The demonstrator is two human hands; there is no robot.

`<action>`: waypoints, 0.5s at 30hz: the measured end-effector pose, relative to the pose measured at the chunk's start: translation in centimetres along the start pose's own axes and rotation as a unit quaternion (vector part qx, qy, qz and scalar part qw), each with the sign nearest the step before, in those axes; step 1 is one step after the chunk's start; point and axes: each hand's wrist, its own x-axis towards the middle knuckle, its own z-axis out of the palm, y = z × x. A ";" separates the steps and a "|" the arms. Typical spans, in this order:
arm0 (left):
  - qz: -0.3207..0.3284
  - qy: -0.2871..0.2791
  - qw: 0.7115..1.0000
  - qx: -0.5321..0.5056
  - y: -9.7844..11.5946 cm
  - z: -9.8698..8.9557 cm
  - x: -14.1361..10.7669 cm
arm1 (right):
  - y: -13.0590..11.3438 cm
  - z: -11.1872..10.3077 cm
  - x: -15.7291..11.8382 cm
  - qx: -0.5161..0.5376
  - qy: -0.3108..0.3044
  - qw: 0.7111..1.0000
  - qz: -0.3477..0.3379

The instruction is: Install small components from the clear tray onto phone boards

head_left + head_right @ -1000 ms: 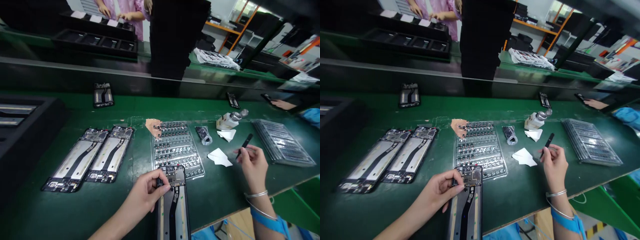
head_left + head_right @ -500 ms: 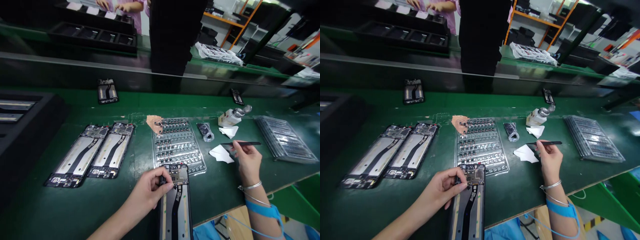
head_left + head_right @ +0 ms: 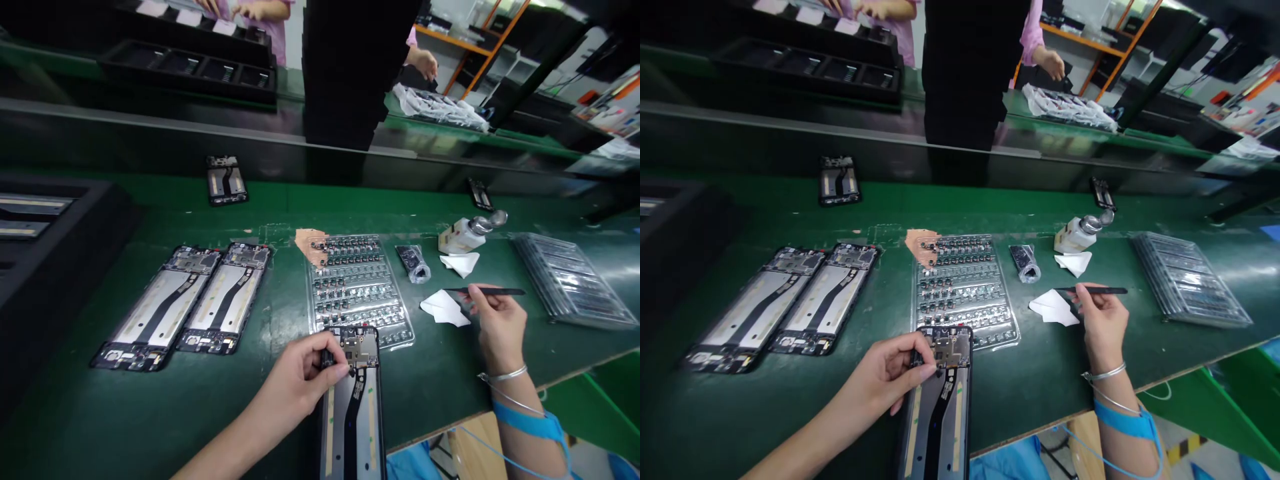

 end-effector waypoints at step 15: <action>0.071 0.085 0.985 0.135 1.0 0.5 -0.9 | -9.7 4.1 -11.1 0.040 -0.280 0.951 -0.122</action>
